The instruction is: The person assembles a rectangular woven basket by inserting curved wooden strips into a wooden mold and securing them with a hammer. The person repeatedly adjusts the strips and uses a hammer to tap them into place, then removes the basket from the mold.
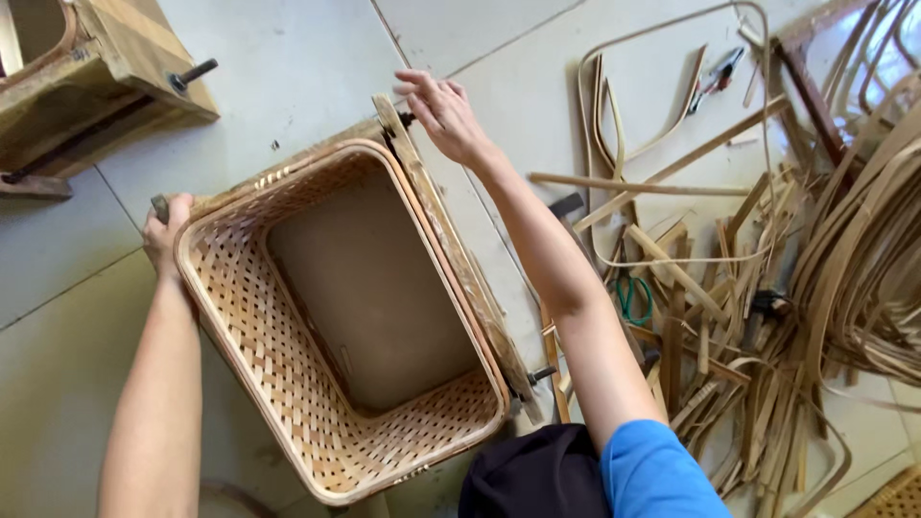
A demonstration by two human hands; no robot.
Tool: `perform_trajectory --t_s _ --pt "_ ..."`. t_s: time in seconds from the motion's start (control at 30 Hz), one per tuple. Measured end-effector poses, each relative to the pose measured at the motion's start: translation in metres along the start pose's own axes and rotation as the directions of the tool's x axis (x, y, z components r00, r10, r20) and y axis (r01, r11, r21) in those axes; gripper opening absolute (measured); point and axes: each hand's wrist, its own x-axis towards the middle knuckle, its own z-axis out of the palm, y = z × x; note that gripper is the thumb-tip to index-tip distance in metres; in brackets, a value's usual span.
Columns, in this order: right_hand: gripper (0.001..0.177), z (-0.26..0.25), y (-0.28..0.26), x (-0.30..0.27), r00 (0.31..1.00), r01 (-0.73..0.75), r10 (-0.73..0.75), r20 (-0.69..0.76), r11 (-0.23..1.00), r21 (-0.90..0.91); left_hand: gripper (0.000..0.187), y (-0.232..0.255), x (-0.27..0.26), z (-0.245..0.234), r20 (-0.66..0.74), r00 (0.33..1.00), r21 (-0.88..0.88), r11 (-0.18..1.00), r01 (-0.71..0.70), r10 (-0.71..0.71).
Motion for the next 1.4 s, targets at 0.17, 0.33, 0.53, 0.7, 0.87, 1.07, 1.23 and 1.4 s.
perform_trajectory --t_s 0.17,0.33,0.53,0.7,0.87,1.07,1.23,1.4 --pt "0.032 0.006 0.005 0.006 0.989 -0.145 0.144 -0.02 0.989 -0.011 0.052 0.013 -0.003 -0.006 0.043 0.995 -0.094 0.991 0.096 -0.092" --pt "0.033 0.005 0.013 -0.002 0.979 -0.203 0.203 0.005 0.977 0.071 0.047 0.02 -0.005 -0.003 0.004 1.0 -0.053 0.999 -0.013 0.013" --pt "0.035 0.019 0.027 -0.001 0.986 -0.133 0.155 0.064 0.954 -0.267 0.05 0.01 0.004 -0.004 0.03 0.998 0.057 0.997 -0.059 0.058" --pt "0.027 0.02 0.033 0.011 0.851 -0.366 0.446 0.278 0.882 -0.295 0.056 0.009 0.001 -0.009 0.017 0.996 0.007 0.996 -0.084 0.084" --pt "0.014 0.015 0.02 -0.018 0.997 0.077 -0.054 0.06 0.87 -0.487 0.061 0.012 -0.001 -0.008 0.049 0.991 -0.004 0.992 -0.127 0.127" --pt "0.026 0.014 0.019 -0.037 0.956 -0.292 0.281 0.082 0.933 0.208 0.058 0.016 -0.01 -0.013 0.043 0.999 -0.007 1.0 -0.03 0.03" --pt "0.043 0.008 0.023 -0.008 0.997 -0.07 0.068 -0.032 0.992 -0.103 0.055 0.03 -0.014 -0.012 0.018 0.999 0.032 0.999 -0.043 0.042" --pt "0.046 0.006 0.016 -0.003 0.984 -0.178 0.18 -0.01 0.979 0.097 0.054 0.024 -0.014 -0.014 0.007 0.998 0.021 0.998 -0.064 0.064"
